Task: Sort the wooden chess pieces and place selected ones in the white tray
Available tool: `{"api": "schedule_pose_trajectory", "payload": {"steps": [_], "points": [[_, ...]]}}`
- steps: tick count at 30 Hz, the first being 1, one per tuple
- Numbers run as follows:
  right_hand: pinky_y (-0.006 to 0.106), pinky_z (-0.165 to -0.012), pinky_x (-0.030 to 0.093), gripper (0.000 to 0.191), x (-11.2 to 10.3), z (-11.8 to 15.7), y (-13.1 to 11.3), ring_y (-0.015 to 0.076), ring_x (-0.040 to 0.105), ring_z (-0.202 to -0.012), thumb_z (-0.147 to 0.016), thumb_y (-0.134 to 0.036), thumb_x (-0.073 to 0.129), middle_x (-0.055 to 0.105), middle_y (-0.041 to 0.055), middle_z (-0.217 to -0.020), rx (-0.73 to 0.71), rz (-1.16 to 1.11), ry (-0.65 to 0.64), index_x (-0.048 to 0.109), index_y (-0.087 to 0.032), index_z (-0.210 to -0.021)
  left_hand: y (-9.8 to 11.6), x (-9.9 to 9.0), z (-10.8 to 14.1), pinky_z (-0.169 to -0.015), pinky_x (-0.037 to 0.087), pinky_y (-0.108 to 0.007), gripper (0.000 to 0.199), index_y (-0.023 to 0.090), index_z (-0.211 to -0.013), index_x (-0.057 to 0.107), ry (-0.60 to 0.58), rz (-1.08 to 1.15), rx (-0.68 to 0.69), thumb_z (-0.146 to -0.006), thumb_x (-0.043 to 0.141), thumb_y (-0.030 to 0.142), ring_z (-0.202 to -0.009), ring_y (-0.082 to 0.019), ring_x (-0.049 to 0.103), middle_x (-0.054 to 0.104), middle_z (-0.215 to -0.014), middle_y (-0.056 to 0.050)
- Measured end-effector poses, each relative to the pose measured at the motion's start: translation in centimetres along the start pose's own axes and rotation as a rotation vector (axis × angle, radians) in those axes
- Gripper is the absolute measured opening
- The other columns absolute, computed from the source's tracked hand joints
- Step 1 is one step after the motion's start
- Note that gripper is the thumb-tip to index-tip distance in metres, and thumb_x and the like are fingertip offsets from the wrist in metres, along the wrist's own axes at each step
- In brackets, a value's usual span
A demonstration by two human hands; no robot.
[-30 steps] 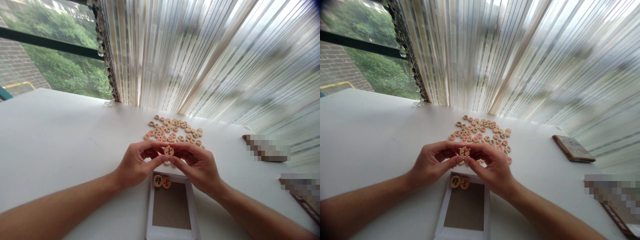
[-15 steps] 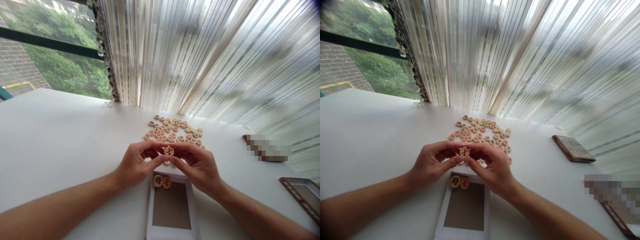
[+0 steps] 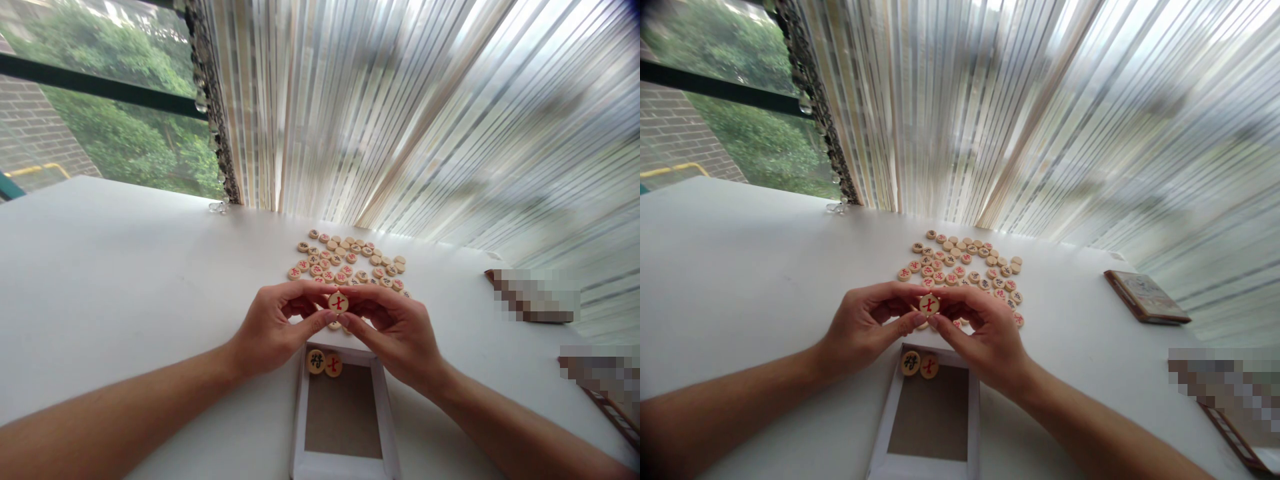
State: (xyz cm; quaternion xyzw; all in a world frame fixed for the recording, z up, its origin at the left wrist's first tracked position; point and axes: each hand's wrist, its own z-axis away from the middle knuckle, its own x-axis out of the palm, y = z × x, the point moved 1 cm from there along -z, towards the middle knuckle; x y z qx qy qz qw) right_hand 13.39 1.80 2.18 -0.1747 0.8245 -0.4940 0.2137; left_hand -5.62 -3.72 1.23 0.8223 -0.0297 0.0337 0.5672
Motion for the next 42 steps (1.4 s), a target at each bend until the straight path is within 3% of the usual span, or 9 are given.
{"api": "schedule_pose_trajectory", "payload": {"steps": [24,42], "points": [[0.033,-0.077,0.069,0.026,-0.19,0.15,0.06,0.0202,0.077,-0.085,-0.092,-0.026,0.081,0.079,0.0079,-0.100,0.000,0.028,-0.008,0.078,-0.023,-0.117,-0.06,-0.12,-0.03,-0.076,0.067,-0.024,0.030,0.012,-0.114,0.079,-0.004,-0.005,0.004,-0.086,0.084,0.018,-0.080,-0.017,0.079,0.083,-0.091,-0.008],[0.024,-0.072,0.066,0.024,-0.07,-0.03,-0.02,0.0144,0.077,-0.078,-0.089,-0.019,0.084,0.081,0.0047,-0.095,0.018,-0.034,-0.003,0.081,-0.023,-0.112,-0.08,-0.17,-0.07,-0.071,0.063,-0.017,0.020,0.014,-0.108,0.079,-0.033,0.052,-0.017,-0.089,0.082,0.018,-0.077,-0.012,0.078,0.083,-0.088,-0.005]]}}
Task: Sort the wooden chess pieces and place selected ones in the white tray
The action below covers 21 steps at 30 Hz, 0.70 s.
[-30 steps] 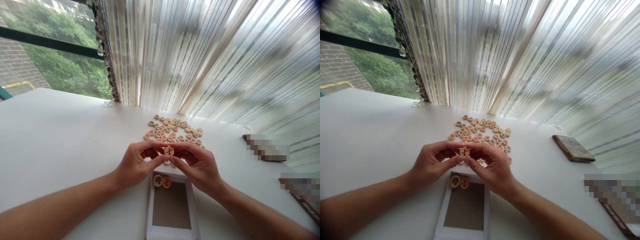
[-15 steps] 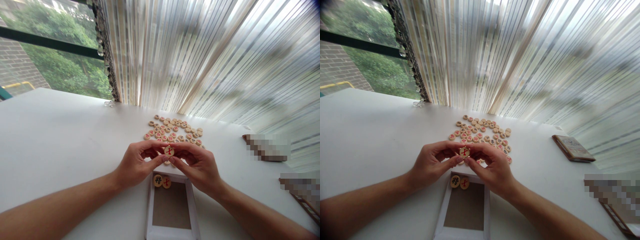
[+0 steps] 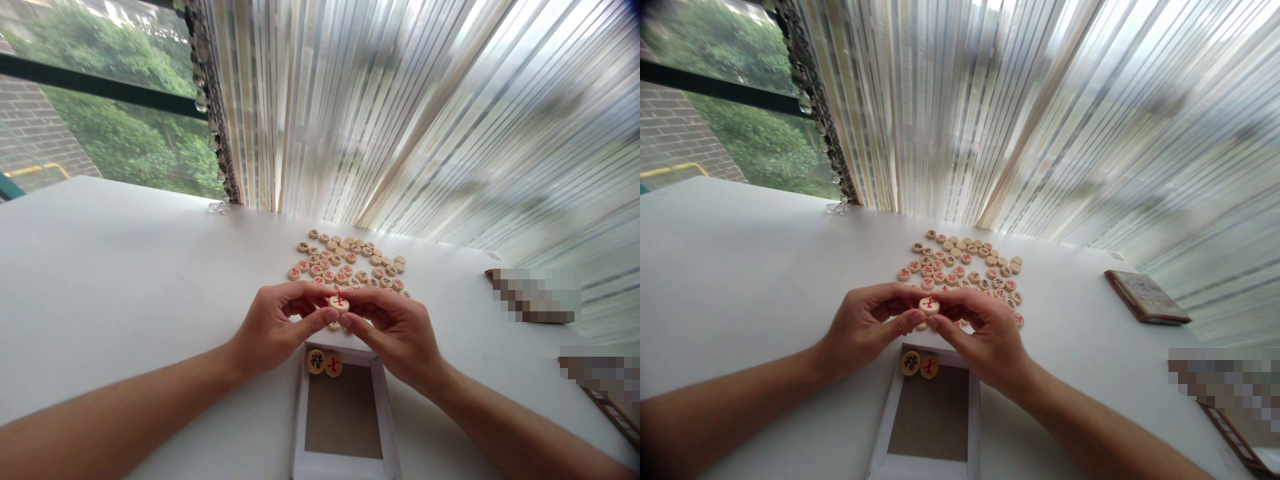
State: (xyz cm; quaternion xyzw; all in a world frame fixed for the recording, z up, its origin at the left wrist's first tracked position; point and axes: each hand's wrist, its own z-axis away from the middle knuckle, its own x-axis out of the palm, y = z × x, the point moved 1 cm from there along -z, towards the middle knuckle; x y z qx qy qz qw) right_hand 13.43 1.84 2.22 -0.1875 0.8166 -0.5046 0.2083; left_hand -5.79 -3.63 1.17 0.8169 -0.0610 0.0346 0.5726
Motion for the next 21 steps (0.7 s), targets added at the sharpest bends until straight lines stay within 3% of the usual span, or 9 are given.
{"api": "schedule_pose_trajectory", "payload": {"steps": [6,12,15,21], "points": [[0.018,-0.059,0.061,0.010,0.3,-0.3,-0.5,0.0110,0.072,-0.061,-0.085,-0.024,0.088,0.078,0.0013,-0.075,0.088,-0.050,0.012,0.083,-0.020,-0.093,0.0,0.0,0.1,-0.064,0.061,-0.016,0.016,0.013,-0.105,0.081,-0.003,-0.034,-0.010,-0.090,0.081,0.019,-0.070,-0.010,0.073,0.082,-0.086,-0.005],[0.017,-0.051,0.052,0.026,0.2,-0.5,-0.9,0.0090,0.062,-0.053,-0.086,-0.040,0.087,0.072,0.0012,-0.063,0.283,-0.109,-0.026,0.079,-0.016,-0.081,0.0,0.2,0.1,-0.074,0.064,-0.019,0.035,0.013,-0.120,0.076,-0.008,-0.018,0.030,-0.086,0.082,0.011,-0.077,-0.013,0.077,0.082,-0.085,-0.004],[0.018,-0.049,0.046,0.035,0.1,-0.6,-1.1,0.0076,0.056,-0.051,-0.088,-0.047,0.083,0.068,0.0010,-0.060,0.349,-0.111,-0.072,0.077,-0.014,-0.078,0.0,0.2,0.0,-0.074,0.064,-0.019,0.034,0.013,-0.121,0.077,-0.037,-0.040,0.044,-0.087,0.081,0.011,-0.078,-0.013,0.078,0.082,-0.086,-0.005],[0.018,-0.051,0.045,0.033,0.5,-0.7,-1.1,0.0078,0.056,-0.056,-0.072,-0.036,0.097,0.068,-0.0013,-0.066,0.417,-0.241,-0.066,0.075,-0.015,-0.084,0.1,0.3,0.2,-0.073,0.064,-0.019,0.029,0.012,-0.118,0.078,-0.052,-0.105,0.042,-0.088,0.080,0.014,-0.078,-0.013,0.078,0.082,-0.088,-0.007]]}}
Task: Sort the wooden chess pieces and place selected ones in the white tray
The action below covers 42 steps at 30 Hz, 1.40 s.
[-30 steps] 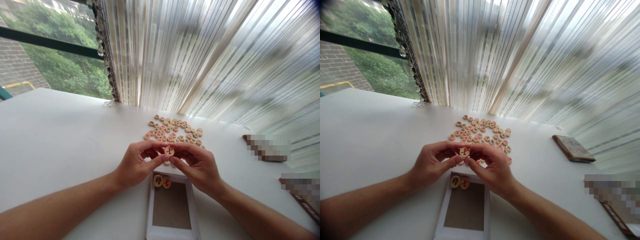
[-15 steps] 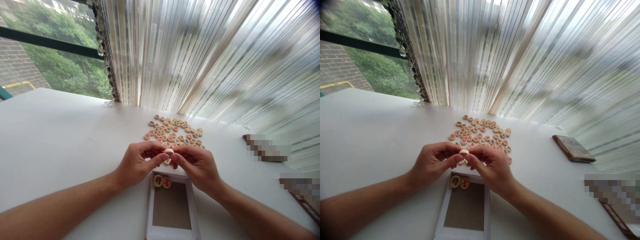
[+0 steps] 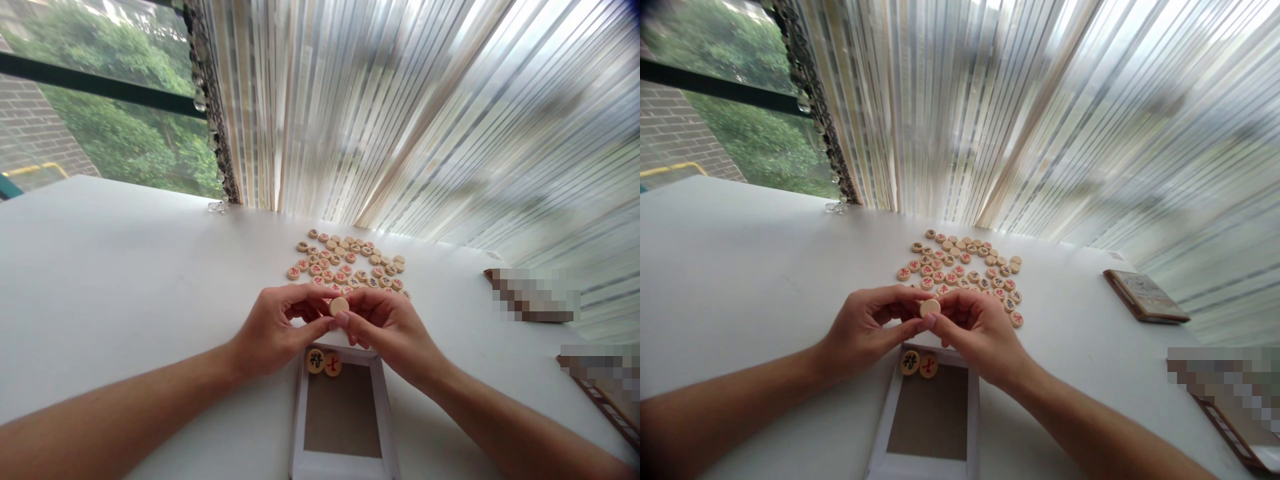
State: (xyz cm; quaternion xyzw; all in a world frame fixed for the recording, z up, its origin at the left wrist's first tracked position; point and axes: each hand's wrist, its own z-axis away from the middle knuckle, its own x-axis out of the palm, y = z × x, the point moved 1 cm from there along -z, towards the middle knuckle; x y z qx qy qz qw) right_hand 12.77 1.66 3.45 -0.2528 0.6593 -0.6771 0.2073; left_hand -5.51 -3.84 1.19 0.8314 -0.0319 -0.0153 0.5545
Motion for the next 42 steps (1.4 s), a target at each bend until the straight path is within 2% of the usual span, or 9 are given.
{"api": "schedule_pose_trajectory", "payload": {"steps": [5,10,15,21,27,34,38,42], "points": [[0.020,-0.054,0.045,0.034,0.1,0.1,0.2,0.0096,0.058,-0.061,-0.067,-0.034,0.099,0.070,0.0002,-0.072,0.014,0.015,0.003,0.074,-0.015,-0.081,-0.1,0.1,0.1,-0.067,0.063,-0.021,0.027,0.010,-0.115,0.079,-0.013,-0.104,0.050,-0.089,0.079,0.018,-0.072,-0.014,0.074,0.081,-0.087,-0.008],[0.020,-0.052,0.040,0.028,-0.1,0.2,0.2,0.0086,0.054,-0.057,-0.079,-0.037,0.091,0.068,0.0001,-0.067,-0.025,0.102,0.012,0.074,-0.015,-0.077,0.1,0.1,0.1,-0.068,0.061,-0.020,0.022,0.012,-0.110,0.081,-0.050,-0.190,0.129,-0.087,0.079,0.012,-0.071,-0.012,0.071,0.080,-0.087,-0.006],[0.020,-0.049,0.034,0.031,-0.2,0.3,-0.1,0.0081,0.049,-0.054,-0.084,-0.041,0.087,0.061,-0.0020,-0.059,-0.051,0.141,-0.001,0.073,-0.015,-0.074,0.2,0.0,0.1,-0.069,0.061,-0.021,0.021,0.013,-0.110,0.080,-0.071,-0.165,0.099,-0.089,0.078,0.013,-0.074,-0.013,0.073,0.080,-0.091,-0.006],[0.022,-0.054,0.038,0.027,-0.6,0.2,0.5,0.0094,0.051,-0.058,-0.098,-0.040,0.074,0.063,0.0001,-0.067,-0.060,-0.006,-0.072,0.078,-0.016,-0.088,-0.1,-0.1,0.1,-0.073,0.063,-0.023,0.029,0.010,-0.118,0.077,-0.035,-0.041,0.045,-0.089,0.079,0.015,-0.079,-0.016,0.077,0.081,-0.094,-0.009],[0.021,-0.055,0.041,0.023,-0.6,0.1,0.7,0.0093,0.053,-0.061,-0.091,-0.038,0.082,0.067,0.0009,-0.072,-0.011,-0.052,-0.075,0.080,-0.016,-0.098,0.0,0.0,-0.2,-0.072,0.063,-0.023,0.027,0.011,-0.115,0.077,-0.001,0.007,0.025,-0.089,0.079,0.014,-0.077,-0.015,0.076,0.081,-0.091,-0.008],[0.022,-0.056,0.046,0.035,0.2,0.1,-0.2,0.0097,0.052,-0.059,-0.068,-0.039,0.098,0.063,-0.0023,-0.069,0.039,-0.061,-0.035,0.075,-0.017,-0.084,0.2,0.0,0.0,-0.070,0.062,-0.022,0.027,0.010,-0.115,0.079,0.003,-0.100,0.042,-0.088,0.079,0.015,-0.076,-0.015,0.075,0.081,-0.089,-0.008],[0.024,-0.060,0.049,0.040,0.4,0.1,0.0,0.0108,0.056,-0.062,-0.065,-0.042,0.099,0.064,-0.0019,-0.069,0.055,-0.041,-0.013,0.069,-0.017,-0.075,0.2,-0.1,0.2,-0.070,0.062,-0.023,0.026,0.011,-0.114,0.080,-0.011,-0.213,0.098,-0.089,0.079,0.017,-0.077,-0.016,0.075,0.082,-0.092,-0.010],[0.023,-0.054,0.044,0.041,0.3,0.2,0.2,0.0112,0.055,-0.059,-0.067,-0.046,0.097,0.066,-0.0010,-0.066,0.052,0.052,0.006,0.069,-0.017,-0.074,0.3,0.0,0.2,-0.070,0.062,-0.022,0.018,0.012,-0.108,0.080,-0.036,-0.246,0.153,-0.090,0.077,0.016,-0.075,-0.015,0.076,0.083,-0.092,-0.009]]}}
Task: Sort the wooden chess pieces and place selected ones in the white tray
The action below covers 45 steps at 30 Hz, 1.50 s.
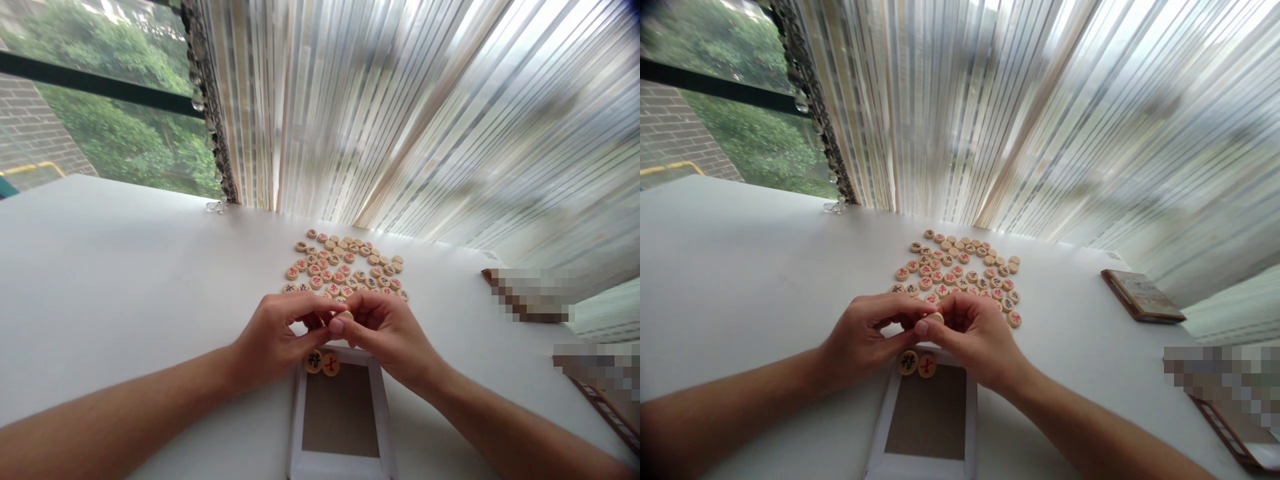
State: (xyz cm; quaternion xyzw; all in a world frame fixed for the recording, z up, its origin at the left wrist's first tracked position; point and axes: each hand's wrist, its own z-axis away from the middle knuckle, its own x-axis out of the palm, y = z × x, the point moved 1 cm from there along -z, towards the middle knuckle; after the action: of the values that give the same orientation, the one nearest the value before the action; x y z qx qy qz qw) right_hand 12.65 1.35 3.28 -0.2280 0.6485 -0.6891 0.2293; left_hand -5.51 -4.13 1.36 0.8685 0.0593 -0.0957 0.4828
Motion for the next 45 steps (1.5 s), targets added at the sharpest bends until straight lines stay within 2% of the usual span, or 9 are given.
{"api": "schedule_pose_trajectory", "payload": {"steps": [6,15,27,36,45], "points": [[0.023,-0.051,0.037,0.041,-0.05,0.12,-0.22,0.0100,0.050,-0.053,-0.080,-0.052,0.087,0.061,-0.0022,-0.058,-0.066,0.071,0.006,0.068,-0.017,-0.073,0.18,0.15,-0.10,-0.072,0.065,-0.023,0.021,0.012,-0.112,0.078,-0.030,0.115,-0.014,-0.091,0.075,0.011,-0.077,-0.016,0.078,0.083,-0.091,-0.008],[0.023,-0.053,0.039,0.035,-0.06,0.28,-0.70,0.0102,0.051,-0.057,-0.089,-0.048,0.080,0.061,-0.0017,-0.063,-0.103,0.063,-0.042,0.070,-0.016,-0.079,0.21,0.11,-0.10,-0.072,0.065,-0.026,0.025,0.010,-0.115,0.077,0.010,0.116,-0.060,-0.089,0.076,0.013,-0.078,-0.019,0.079,0.083,-0.089,-0.010],[0.024,-0.057,0.043,0.027,-0.32,0.24,-0.47,0.0113,0.054,-0.062,-0.088,-0.042,0.084,0.064,-0.0006,-0.069,-0.122,0.013,-0.065,0.075,-0.017,-0.090,0.26,0.01,-0.10,-0.066,0.062,-0.024,0.023,0.008,-0.110,0.078,0.031,0.168,-0.100,-0.088,0.077,0.014,-0.070,-0.015,0.073,0.080,-0.085,-0.009],[0.025,-0.058,0.044,0.027,-0.54,0.19,-0.33,0.0128,0.055,-0.062,-0.087,-0.043,0.083,0.066,0.0008,-0.070,-0.125,0.016,-0.065,0.075,-0.017,-0.089,0.32,0.12,-0.35,-0.066,0.061,-0.024,0.021,0.011,-0.107,0.078,0.040,0.178,-0.118,-0.086,0.078,0.014,-0.070,-0.015,0.072,0.079,-0.084,-0.007],[0.024,-0.059,0.046,0.021,-0.54,0.14,-0.06,0.0117,0.057,-0.064,-0.087,-0.036,0.084,0.067,0.0006,-0.073,-0.124,-0.059,-0.080,0.076,-0.017,-0.093,0.21,0.10,-0.14,-0.071,0.062,-0.025,0.022,0.011,-0.108,0.078,0.037,0.184,-0.132,-0.087,0.079,0.016,-0.075,-0.016,0.074,0.079,-0.088,-0.008]]}}
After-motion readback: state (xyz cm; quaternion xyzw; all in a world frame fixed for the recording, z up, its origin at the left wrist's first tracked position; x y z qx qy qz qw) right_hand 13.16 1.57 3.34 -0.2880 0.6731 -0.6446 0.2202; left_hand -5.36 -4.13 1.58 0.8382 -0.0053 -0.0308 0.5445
